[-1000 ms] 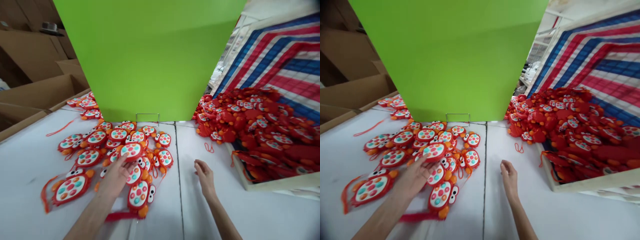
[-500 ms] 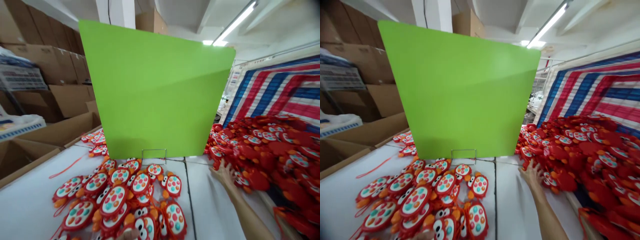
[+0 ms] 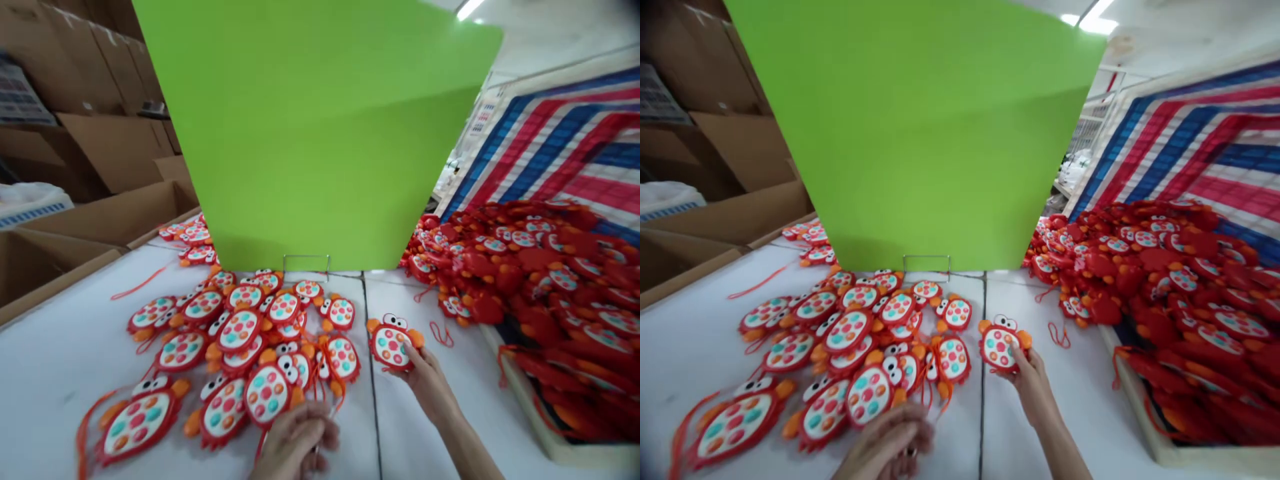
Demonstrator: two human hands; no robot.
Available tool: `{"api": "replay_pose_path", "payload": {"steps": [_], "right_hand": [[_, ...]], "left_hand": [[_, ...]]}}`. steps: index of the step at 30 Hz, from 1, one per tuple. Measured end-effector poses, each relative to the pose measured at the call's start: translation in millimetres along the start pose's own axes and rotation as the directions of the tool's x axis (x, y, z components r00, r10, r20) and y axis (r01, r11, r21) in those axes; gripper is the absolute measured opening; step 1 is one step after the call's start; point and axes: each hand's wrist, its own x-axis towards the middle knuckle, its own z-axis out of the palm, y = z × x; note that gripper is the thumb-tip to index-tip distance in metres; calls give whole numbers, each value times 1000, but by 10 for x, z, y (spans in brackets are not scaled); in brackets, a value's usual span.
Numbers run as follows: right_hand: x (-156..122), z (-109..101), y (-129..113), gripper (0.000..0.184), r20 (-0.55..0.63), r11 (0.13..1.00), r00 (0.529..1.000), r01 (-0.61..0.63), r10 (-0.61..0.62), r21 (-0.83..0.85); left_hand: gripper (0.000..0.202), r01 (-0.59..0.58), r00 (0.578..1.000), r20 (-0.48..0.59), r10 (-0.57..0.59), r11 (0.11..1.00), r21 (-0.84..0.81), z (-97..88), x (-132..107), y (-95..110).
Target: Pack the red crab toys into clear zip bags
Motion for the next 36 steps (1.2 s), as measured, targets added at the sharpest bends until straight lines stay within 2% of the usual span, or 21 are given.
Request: {"api": "replay_pose_path", "payload": {"steps": [2,4,7,10,14,16,19,23,27,30,33,36], "right_hand": [[-467,193,-19,32,118,960,988,-126,99,252],[-834,341,-53,31,226,883,961,-242,161,402],[-1163,445,-66,26,273,862,943,-294,190,413],[-1320,471,-9,24,219,886,960,-251,176,391],[-1479,533,59,26,176,884,970,-228,168,409],[-1555,572,59,28,176,888,969,-231,173,397],[-1621,591,33,34,191,920,966,-230,175,317],[-1606,559,14,44,152,956,978,-175,142,237],[-1560,542,2,38,234,968,963,-180,137,177],[-1527,553,-46,43,214,987,973,-115,88,115],[-1491,576,-99,49,248,997,967,-66,52,45],[-1477,600,-102,39,335,995,940,-89,67,53]], "left_hand": [[43,-7,1000,12,7,1000,30,77,-49,-97],[51,-27,999,19,26,998,54,103,-93,-171],[66,-56,998,11,55,993,107,78,-173,-220],[73,-70,997,3,71,976,207,58,-291,-219],[71,-219,972,133,193,949,227,93,-441,-224],[72,-262,964,122,237,929,262,101,-477,-224],[65,-274,961,89,261,871,408,79,-489,-189],[51,-288,958,149,246,795,533,49,-523,-131],[48,-207,974,47,223,778,593,31,-576,-150],[46,-170,977,-9,215,797,579,8,-580,-175],[50,-193,977,40,210,785,588,14,-574,-185],[53,-253,966,109,235,761,597,52,-581,-205]]}}
